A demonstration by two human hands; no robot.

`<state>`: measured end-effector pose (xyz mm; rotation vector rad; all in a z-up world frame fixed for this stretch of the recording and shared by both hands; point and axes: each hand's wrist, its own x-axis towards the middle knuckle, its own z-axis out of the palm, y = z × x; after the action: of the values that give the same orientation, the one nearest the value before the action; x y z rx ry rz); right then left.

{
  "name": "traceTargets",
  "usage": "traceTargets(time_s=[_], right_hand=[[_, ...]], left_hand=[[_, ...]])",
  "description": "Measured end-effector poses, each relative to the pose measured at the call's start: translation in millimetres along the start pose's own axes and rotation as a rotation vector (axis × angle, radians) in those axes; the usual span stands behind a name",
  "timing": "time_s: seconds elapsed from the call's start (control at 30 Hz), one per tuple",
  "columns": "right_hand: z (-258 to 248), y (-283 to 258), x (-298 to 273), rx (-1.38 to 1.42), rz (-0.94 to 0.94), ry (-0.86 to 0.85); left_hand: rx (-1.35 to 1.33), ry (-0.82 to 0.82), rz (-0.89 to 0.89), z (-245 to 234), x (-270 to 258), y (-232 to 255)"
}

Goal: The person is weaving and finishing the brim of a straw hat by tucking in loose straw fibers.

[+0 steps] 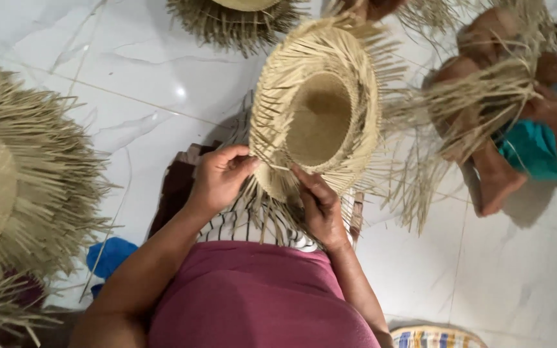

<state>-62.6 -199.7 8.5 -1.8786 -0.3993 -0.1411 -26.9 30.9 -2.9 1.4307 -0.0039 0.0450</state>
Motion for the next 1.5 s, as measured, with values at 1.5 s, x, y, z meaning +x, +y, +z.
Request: traceTargets(time_s=[1.5], right_hand=[[25.3,-93.7,-14.9,0.09,-0.302,-0.486]], left_hand=[[0.193,0.082,-0.079,-39.2,18.0,-59.0]])
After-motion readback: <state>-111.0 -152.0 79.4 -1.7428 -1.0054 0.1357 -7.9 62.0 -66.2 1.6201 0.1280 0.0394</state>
